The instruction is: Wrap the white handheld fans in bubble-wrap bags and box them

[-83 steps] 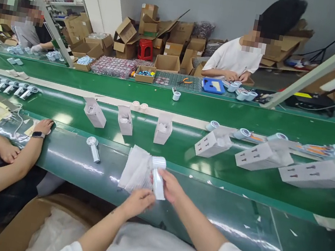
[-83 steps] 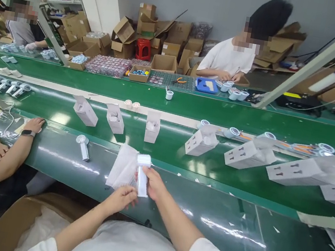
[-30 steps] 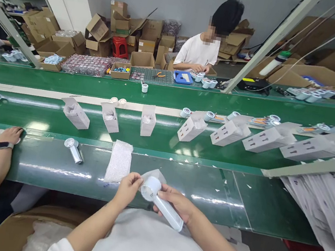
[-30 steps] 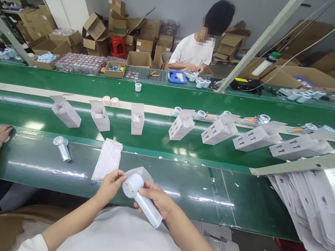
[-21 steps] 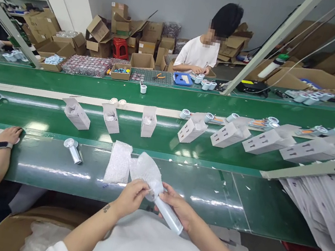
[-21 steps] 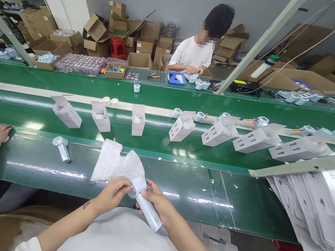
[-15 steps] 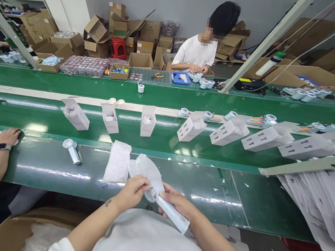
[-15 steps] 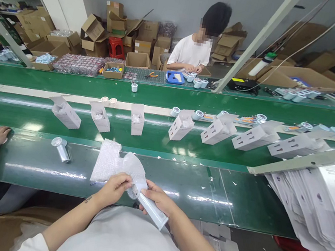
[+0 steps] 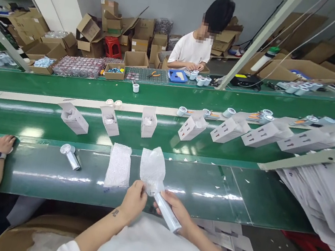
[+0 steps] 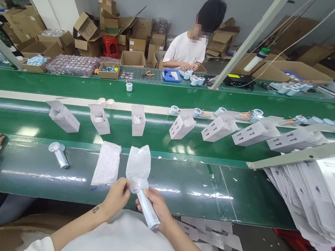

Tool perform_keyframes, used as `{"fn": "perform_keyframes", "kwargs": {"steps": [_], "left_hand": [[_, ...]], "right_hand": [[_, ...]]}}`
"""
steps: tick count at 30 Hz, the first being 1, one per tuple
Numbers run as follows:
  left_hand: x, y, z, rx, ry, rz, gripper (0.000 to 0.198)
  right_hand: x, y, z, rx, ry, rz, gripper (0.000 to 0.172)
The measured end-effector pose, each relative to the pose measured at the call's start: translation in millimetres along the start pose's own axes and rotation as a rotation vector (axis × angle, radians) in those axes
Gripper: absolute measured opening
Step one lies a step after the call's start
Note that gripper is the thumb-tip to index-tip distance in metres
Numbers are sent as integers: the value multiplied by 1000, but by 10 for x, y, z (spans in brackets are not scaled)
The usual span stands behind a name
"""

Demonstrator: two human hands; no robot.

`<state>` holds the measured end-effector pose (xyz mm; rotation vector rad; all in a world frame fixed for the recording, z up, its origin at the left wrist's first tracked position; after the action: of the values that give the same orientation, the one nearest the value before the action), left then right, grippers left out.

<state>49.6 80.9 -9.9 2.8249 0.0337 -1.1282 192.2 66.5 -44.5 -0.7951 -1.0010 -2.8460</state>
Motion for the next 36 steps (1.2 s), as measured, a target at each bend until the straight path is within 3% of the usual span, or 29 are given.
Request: {"fn": "perform_keyframes", "kwargs": {"steps": [4, 8, 12, 17, 21, 25, 29, 33, 34, 36], "left_hand": [[58, 52, -161, 152, 100, 222, 18], [65, -71, 106, -112, 160, 254, 17], [226, -41, 46, -30, 136, 426, 17], [414, 193, -279, 136, 133, 722, 16], [593, 322, -365, -10, 115, 833, 15], [857, 542, -571, -6, 132, 948, 12], [1146, 664, -798, -83, 190, 918, 13], [1667, 958, -1077, 95, 76, 951, 74], [1848, 1065, -1109, 144, 52, 979, 74], [2219, 1239, -1088, 179, 50, 990, 44]], "right_hand": [[-15, -34, -48, 2, -19, -42, 39], [-98, -47, -213, 11, -40, -143, 28], [-274, 45, -442, -10, -85, -269, 28], [-595, 422, -563, -136, 143, -395, 40], [-867, 913, -467, -147, 398, -347, 40], [-1153, 1390, -235, -164, 429, -227, 38], [-1380, 1594, -65, -241, 158, -129, 38], [-1665, 1512, -245, -267, -92, -40, 42], [-1790, 1457, -336, -262, -123, -33, 43], [-2140, 1293, -538, -221, -147, -56, 45]]}}
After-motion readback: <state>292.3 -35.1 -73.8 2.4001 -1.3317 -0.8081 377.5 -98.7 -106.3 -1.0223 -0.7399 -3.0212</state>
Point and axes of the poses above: each hand's wrist, its own y-axis away from the middle knuckle, its own x-axis out of the palm, z = x × y, the point moved 8 cm from there along -y, towards the middle knuckle, and after that the axes turned 13 degrees about -x, right-handed, at the moved point
